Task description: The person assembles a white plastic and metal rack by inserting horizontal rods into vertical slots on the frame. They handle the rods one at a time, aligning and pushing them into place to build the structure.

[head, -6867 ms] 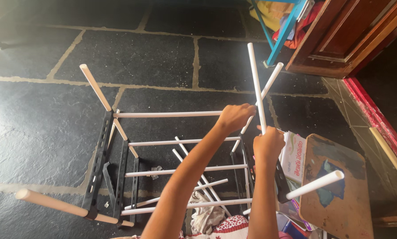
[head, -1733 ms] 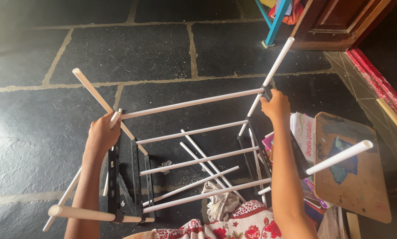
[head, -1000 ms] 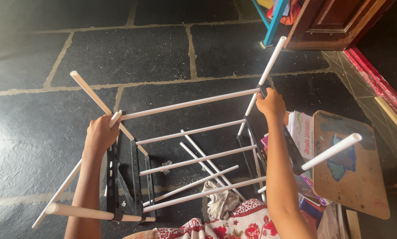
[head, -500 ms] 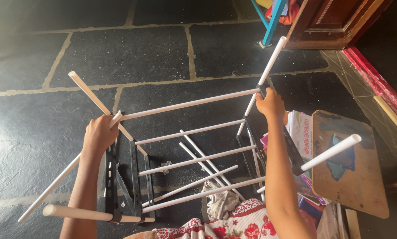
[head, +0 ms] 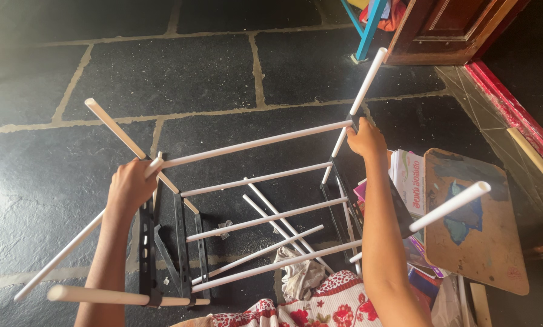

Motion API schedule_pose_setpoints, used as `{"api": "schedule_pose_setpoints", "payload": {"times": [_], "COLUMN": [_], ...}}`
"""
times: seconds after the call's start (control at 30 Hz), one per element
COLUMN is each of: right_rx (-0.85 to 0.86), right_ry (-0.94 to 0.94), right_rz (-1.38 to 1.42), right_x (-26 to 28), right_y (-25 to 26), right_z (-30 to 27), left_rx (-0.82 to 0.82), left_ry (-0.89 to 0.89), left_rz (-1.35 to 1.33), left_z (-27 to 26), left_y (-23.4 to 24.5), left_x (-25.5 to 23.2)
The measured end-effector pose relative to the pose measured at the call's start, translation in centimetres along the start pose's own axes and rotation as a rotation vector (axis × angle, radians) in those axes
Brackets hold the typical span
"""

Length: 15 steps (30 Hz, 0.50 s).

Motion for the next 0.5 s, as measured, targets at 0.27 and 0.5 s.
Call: {"api": "schedule_pose_setpoints", "payload": {"times": [0.27, 0.5], "right_rx": [-0.058, -0.06], "right_ry": [0.097, 0.074], "right_rz": [0.024, -0.021], "right_x": [-0.4, 0.4], "right_y": [-0.7, 0.9], "right_z": [0.4, -2.0], "left_rx": [-0.059, -0.189], "left_ry": [0.076, 0.051], "left_rz": [-0.049, -0.019], "left_z": [-0.6, -0.8], "left_y": [0.4, 1.0], "left_x": [-1.1, -2.0]}}
Point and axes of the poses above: each hand's wrist, its own z-axis towards the middle knuckle, its own y-axis out of the back of the hand, x = y × z, the point moved 2 cm from there along z, towards the middle knuckle, and after that the axes turned 13 degrees about -y, right-handed, at the moved point
